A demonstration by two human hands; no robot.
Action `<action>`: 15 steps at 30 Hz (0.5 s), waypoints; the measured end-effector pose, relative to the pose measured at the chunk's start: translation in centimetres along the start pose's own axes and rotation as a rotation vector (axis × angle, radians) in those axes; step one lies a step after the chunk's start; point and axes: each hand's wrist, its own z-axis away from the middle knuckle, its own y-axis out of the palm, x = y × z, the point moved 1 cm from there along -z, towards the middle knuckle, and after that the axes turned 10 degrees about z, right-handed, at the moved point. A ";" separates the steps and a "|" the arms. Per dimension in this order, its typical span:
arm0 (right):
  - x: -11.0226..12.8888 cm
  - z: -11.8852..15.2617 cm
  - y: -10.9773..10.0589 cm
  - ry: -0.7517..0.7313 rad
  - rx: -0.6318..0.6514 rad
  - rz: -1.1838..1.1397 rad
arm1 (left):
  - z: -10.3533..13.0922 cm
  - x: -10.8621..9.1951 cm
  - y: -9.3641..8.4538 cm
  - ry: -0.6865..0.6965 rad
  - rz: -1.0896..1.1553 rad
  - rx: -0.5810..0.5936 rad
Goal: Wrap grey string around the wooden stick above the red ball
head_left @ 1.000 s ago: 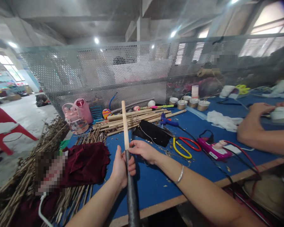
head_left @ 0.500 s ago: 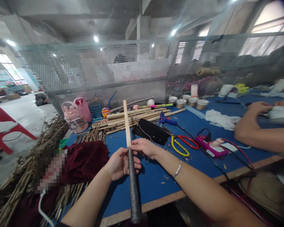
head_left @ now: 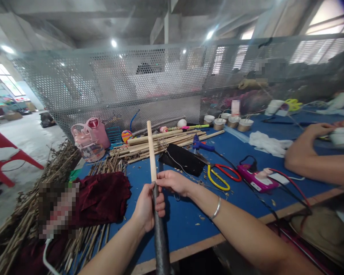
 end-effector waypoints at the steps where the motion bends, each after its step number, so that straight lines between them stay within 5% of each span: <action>1: 0.1 0.0 0.1 0.004 -0.001 -0.005 | 0.0 0.0 -0.1 -0.010 -0.006 0.001; 15: 0.1 0.3 0.5 0.063 0.088 -0.115 | 0.2 -0.3 0.1 -0.015 0.037 -0.032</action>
